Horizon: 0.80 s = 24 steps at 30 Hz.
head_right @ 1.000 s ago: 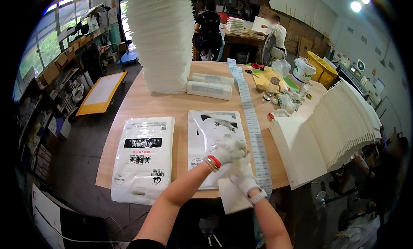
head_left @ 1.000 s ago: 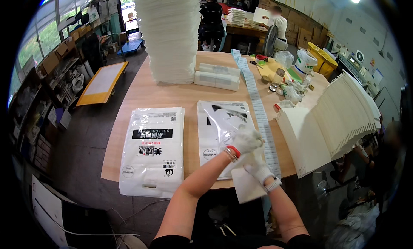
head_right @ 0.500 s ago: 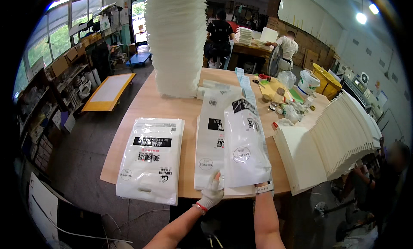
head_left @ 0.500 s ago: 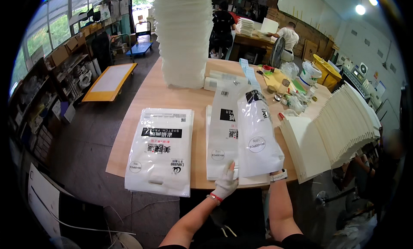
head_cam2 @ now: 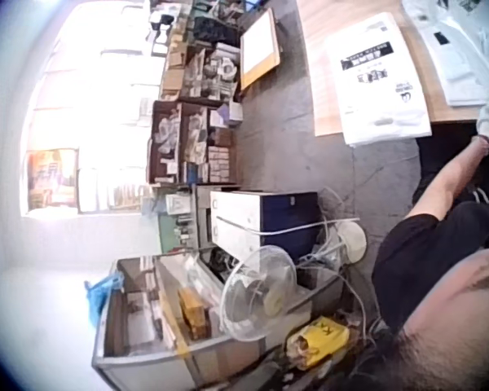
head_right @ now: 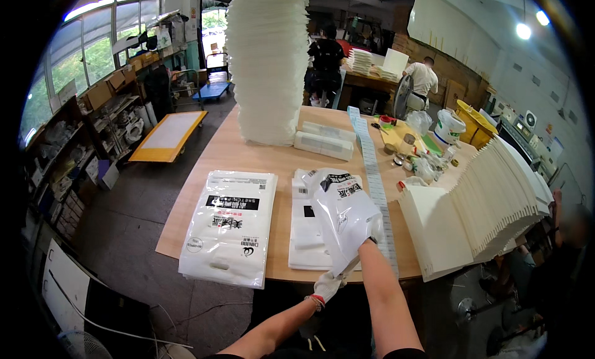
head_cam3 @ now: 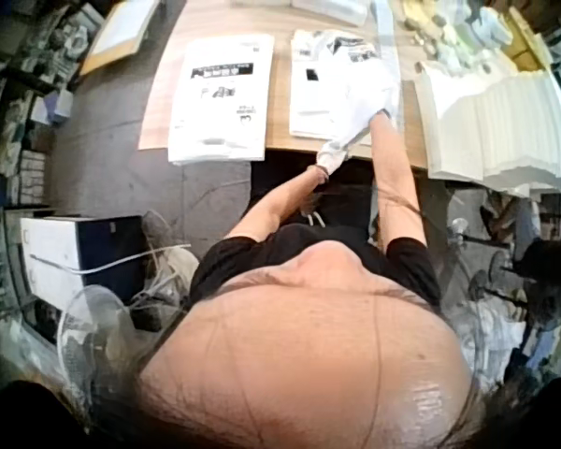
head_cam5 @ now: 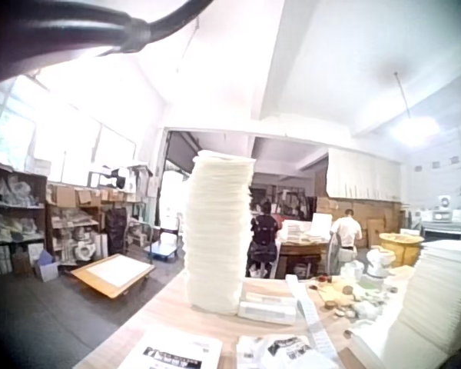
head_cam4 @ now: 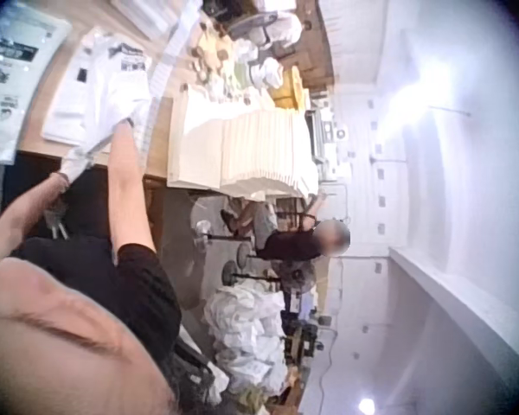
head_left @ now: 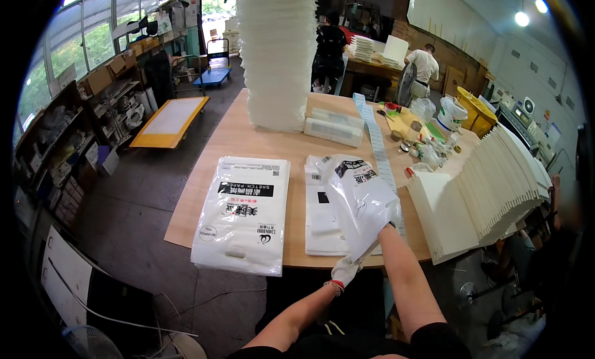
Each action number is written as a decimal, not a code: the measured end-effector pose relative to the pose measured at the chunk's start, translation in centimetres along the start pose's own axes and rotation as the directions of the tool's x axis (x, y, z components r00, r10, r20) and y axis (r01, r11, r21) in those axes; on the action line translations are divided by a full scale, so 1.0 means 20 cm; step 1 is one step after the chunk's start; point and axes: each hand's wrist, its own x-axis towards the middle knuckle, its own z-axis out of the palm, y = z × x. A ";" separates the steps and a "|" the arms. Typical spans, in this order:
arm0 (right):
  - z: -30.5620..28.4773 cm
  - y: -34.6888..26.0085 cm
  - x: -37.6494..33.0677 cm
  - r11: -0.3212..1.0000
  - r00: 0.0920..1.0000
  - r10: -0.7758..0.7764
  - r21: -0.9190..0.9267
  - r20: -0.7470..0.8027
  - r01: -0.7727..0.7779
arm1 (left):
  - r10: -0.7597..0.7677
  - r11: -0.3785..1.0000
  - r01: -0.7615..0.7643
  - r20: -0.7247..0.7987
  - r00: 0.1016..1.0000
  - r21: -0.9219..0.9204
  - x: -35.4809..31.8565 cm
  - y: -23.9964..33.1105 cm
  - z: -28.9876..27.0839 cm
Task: The person repeatedly picks up stacks of white paper, folds them, and places them into white plastic bags labeled 'Sketch Paper'. The person then places the filled bags onto a pile on the table.
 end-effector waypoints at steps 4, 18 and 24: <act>0.01 0.12 -0.03 1.000 0.998 -0.013 -0.005 -0.062 0.012 | 0.072 0.957 -0.065 -0.011 0.997 0.282 -0.05 0.07 -0.03; 0.29 0.35 -0.90 0.812 0.771 -0.564 0.025 0.296 0.584 | -0.060 0.996 0.063 0.047 0.997 -0.060 -0.37 -0.24 -0.06; 0.41 0.32 -0.85 0.790 0.796 -0.604 0.162 0.046 0.591 | 0.143 0.830 -0.127 0.013 0.990 0.543 -0.36 -0.44 -0.13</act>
